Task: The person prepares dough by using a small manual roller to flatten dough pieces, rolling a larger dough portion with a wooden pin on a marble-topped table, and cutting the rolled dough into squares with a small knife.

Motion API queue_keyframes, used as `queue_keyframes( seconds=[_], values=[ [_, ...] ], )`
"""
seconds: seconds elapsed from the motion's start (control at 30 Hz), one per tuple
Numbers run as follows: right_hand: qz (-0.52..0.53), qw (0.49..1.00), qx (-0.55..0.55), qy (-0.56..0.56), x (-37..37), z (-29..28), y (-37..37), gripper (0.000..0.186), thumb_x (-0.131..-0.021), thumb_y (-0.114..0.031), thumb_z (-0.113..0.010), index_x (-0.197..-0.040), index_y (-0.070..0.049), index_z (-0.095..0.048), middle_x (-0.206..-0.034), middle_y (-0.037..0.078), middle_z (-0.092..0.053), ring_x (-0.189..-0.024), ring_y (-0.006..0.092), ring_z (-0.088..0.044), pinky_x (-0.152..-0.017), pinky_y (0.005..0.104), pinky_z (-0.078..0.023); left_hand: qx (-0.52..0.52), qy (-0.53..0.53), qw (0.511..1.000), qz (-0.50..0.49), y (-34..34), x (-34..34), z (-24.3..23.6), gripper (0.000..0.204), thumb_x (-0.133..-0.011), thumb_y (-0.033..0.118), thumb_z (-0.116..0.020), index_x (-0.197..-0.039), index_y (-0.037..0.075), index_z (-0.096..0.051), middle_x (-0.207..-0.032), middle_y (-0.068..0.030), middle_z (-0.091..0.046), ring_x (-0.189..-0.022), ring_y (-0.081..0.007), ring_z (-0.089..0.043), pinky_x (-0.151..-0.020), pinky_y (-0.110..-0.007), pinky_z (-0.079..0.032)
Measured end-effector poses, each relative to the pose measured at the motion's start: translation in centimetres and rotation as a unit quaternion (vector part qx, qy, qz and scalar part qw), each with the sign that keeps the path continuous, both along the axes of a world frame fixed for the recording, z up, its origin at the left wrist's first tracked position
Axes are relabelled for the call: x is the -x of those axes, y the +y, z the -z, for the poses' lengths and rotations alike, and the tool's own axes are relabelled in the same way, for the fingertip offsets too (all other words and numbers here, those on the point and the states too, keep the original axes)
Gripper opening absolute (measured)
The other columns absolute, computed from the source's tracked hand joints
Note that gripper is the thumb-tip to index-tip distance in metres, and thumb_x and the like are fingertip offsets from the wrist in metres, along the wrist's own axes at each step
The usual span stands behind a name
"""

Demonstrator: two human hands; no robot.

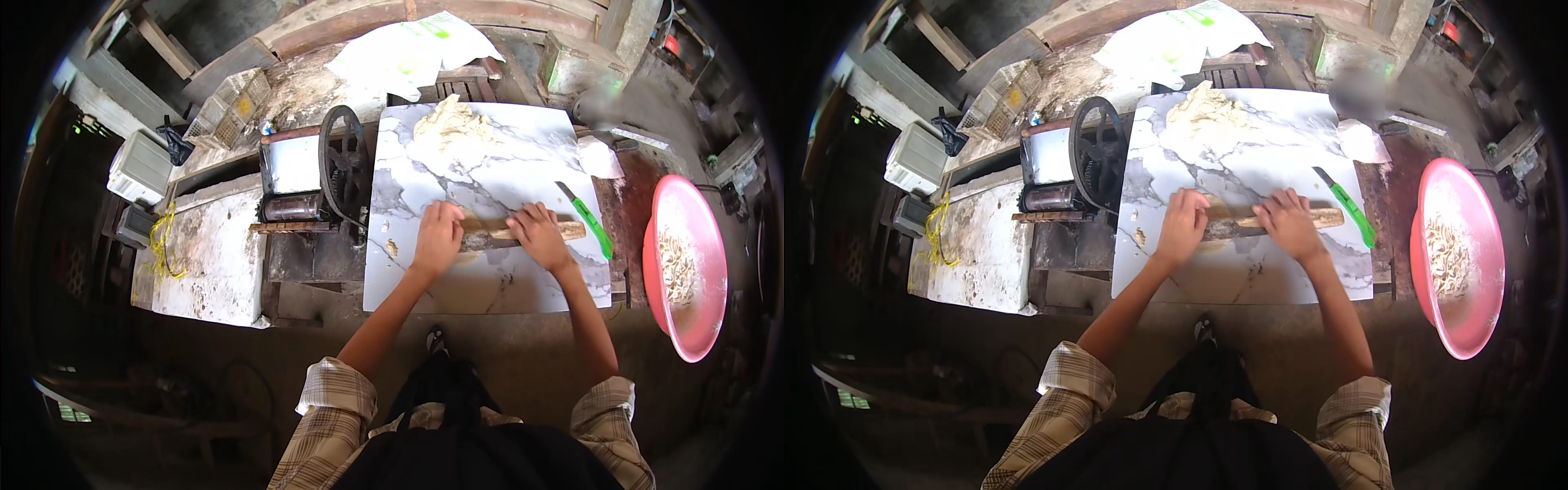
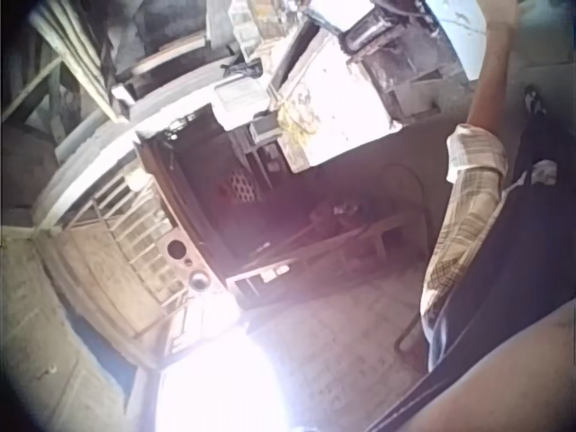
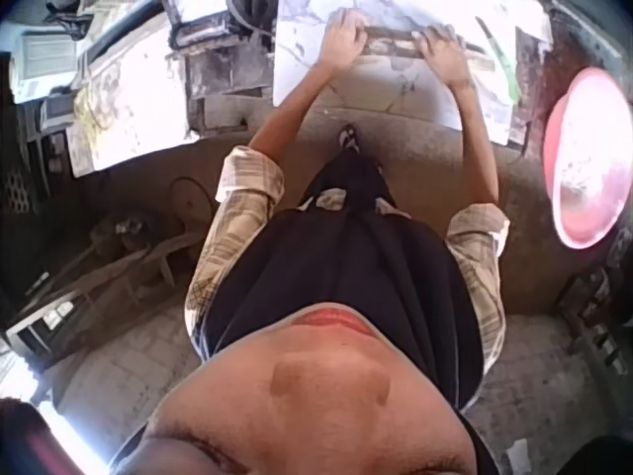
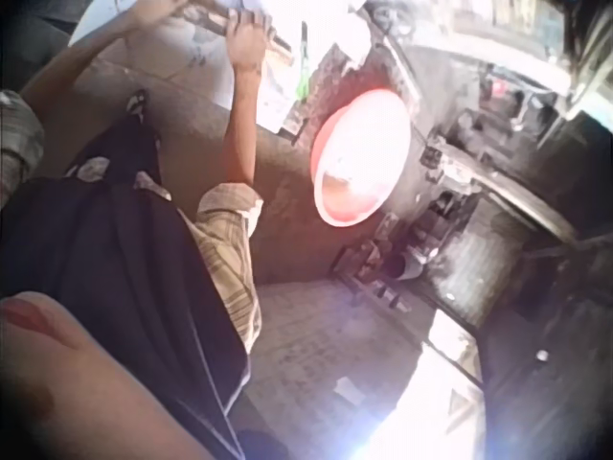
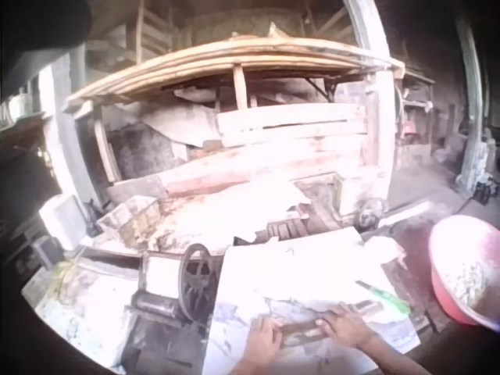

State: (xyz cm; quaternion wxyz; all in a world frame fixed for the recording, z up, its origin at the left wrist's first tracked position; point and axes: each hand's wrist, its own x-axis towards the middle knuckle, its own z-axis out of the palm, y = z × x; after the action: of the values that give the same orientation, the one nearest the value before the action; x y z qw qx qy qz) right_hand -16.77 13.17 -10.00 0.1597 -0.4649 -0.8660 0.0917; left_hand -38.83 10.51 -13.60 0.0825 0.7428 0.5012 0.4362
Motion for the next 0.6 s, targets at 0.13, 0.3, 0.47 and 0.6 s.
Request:
queue_keyframes(
  seconds=[0.13, 0.3, 0.47, 0.6],
  values=[
    [0.117, 0.989, -0.084, 0.041, 6.0, 1.3, 1.5, 0.035, -0.092, -0.037, -0.048, -0.09, -0.005, -0.061, -0.095, 0.009, -0.057, -0.096, 0.0261, -0.051, -0.084, 0.0418, -0.039, 0.153, -0.043, 0.974, -0.16, 3.0, 0.3, 1.4, 0.023, -0.077, 0.012, -0.062, -0.096, 0.008, -0.051, -0.091, -0.0126, -0.051, -0.091, -0.0323, -0.048, -0.082, -0.044, -0.038],
    [0.182, 0.977, -0.095, -0.055, 7.7, 1.8, 2.4, 0.039, -0.094, -0.038, -0.043, -0.101, -0.004, -0.061, -0.105, 0.01, -0.059, -0.107, 0.0255, -0.05, -0.091, 0.0429, -0.037, 0.152, 0.016, 0.943, -0.295, 3.7, -0.6, 0.7, 0.021, -0.083, 0.017, -0.056, -0.102, 0.009, -0.049, -0.103, -0.0143, -0.048, -0.1, -0.0355, -0.043, -0.084, -0.051, -0.035],
    [0.099, 0.981, -0.166, 0.022, 5.6, 2.8, -3.5, 0.048, -0.093, -0.038, -0.045, -0.122, 0.0, -0.053, -0.13, 0.017, -0.049, -0.129, 0.0275, -0.038, -0.105, 0.0455, -0.027, 0.169, -0.025, 0.969, -0.178, -2.2, -1.4, 0.1, 0.032, -0.085, 0.008, -0.048, -0.117, 0.004, -0.046, -0.118, -0.0177, -0.047, -0.115, -0.0382, -0.04, -0.095, -0.055, -0.031],
    [0.09, 0.983, -0.161, 0.003, 5.9, 2.5, -1.6, 0.052, -0.093, -0.036, -0.047, -0.129, 0.003, -0.046, -0.139, 0.018, -0.041, -0.134, 0.0254, -0.033, -0.109, 0.0469, -0.022, 0.137, 0.091, 0.973, -0.159, -0.7, -0.8, 0.1, 0.06, -0.087, 0.008, -0.045, -0.14, -0.004, -0.022, -0.145, -0.0216, -0.026, -0.14, -0.0387, -0.007, -0.109, -0.059, -0.005]
  ],
)
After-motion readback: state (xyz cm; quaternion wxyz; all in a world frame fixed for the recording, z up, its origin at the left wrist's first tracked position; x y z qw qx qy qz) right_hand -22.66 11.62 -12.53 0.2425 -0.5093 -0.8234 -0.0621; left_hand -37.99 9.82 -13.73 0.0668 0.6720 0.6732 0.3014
